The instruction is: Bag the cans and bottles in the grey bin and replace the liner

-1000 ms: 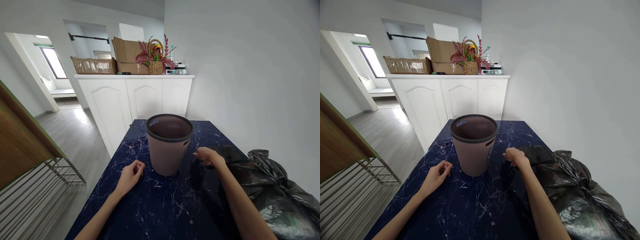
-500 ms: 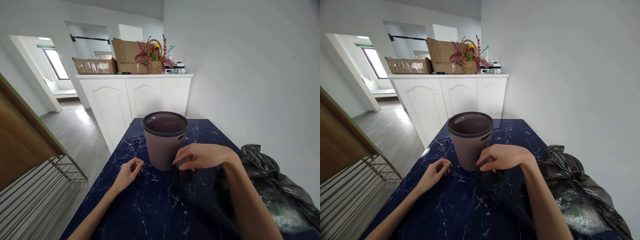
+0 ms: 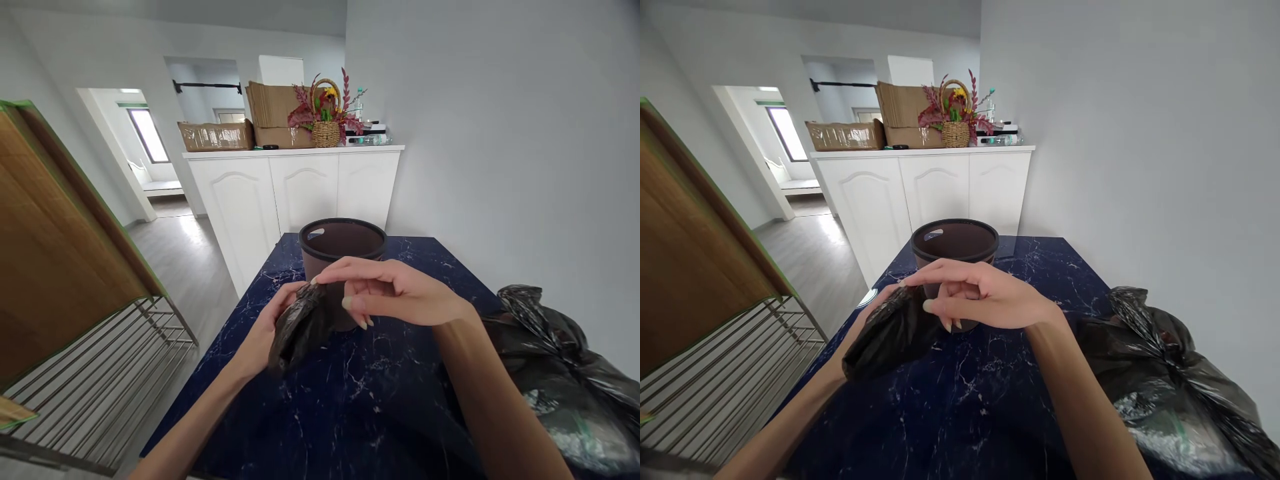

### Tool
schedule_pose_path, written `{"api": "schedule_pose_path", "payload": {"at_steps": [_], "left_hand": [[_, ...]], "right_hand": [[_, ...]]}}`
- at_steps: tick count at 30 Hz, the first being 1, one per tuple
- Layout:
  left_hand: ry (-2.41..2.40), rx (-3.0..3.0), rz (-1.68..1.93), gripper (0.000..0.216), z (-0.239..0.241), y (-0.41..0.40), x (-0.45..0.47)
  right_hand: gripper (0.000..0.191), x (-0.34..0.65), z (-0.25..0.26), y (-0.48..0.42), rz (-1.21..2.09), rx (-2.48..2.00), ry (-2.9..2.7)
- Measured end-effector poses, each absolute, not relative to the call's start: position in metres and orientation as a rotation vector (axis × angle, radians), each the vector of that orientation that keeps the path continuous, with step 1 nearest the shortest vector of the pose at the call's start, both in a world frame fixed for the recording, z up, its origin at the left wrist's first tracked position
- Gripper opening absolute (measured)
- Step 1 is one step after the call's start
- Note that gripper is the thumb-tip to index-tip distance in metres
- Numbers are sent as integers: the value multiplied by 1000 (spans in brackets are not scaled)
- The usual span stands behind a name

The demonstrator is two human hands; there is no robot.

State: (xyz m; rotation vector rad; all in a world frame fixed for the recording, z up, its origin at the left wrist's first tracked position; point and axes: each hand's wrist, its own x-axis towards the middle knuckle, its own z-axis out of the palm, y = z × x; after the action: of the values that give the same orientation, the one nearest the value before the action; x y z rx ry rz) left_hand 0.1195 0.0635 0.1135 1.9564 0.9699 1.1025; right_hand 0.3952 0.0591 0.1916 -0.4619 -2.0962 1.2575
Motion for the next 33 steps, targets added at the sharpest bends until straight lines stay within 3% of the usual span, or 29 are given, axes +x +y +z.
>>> {"api": "schedule_pose_path", "payload": {"at_steps": [11,20,30,33], "left_hand": [[1286,2085,932,44,148,62,75],[1407,2168,899,54,148,62,48],[1934,2204,939,24,131,78,26],[1963,2056,1051,33,123,84,16]], "right_hand": [[40,392,198,50,1050,-846,-2140],[40,389,201,41,1146,-798,-2132],[31,376,203,27,1059,-686,-2092],[31,375,204,26,1038,-709,-2094]]}}
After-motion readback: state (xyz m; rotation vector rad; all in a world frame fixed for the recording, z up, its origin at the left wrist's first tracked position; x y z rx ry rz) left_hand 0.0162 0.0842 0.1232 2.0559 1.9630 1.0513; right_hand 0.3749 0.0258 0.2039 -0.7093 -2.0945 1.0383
